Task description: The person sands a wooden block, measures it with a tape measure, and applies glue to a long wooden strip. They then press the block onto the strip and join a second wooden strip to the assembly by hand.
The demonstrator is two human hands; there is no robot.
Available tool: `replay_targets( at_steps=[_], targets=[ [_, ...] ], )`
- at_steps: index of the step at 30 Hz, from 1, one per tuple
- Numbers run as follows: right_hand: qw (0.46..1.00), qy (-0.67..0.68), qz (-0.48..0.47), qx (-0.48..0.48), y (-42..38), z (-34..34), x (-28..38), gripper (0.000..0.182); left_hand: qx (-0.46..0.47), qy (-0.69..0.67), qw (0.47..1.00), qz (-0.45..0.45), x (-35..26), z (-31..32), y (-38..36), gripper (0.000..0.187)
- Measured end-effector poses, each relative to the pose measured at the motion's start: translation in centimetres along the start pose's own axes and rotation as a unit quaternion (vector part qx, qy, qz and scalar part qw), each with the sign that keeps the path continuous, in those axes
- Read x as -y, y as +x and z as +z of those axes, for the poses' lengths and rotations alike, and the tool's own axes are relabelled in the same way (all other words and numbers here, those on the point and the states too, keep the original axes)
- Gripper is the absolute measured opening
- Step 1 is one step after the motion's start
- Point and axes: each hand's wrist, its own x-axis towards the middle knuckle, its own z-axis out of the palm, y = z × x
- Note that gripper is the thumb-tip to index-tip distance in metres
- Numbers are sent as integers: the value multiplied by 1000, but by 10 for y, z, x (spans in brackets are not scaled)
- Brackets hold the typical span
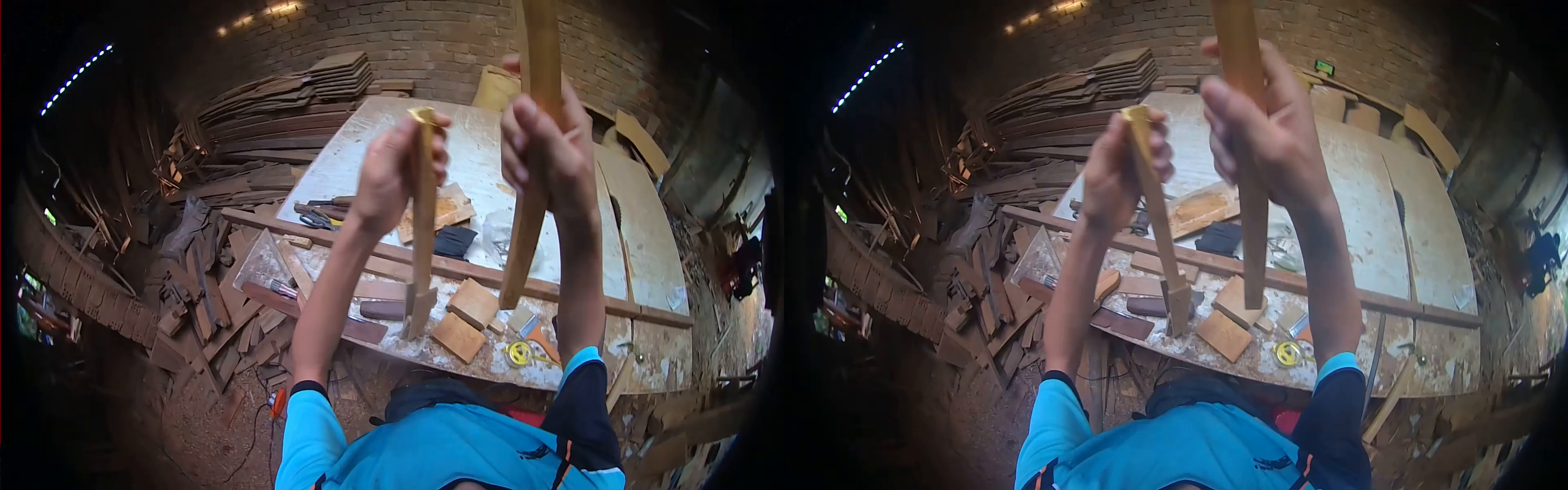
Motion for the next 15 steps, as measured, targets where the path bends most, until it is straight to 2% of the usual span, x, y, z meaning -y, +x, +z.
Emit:
replay_targets(
  at_steps=[4,7,11,14,15],
  targets=[
    [997,-41,-66,-20,44,10,16,38,46,20,998,-26,6,10,2,51],
    [990,-66,-124,-33,76,15,37,30,33,4,998,-49,7,19,2,50],
    [974,-126,-181,-52,114,14,73,23,14,118,992,-39,-1,24,4,48],
    [968,-146,-200,-41,125,16,86,22,94,171,979,-54,1,23,11,57],
    [971,-138,-194,-28,118,20,89,23,121,151,979,-57,-2,28,11,58]
  ],
)
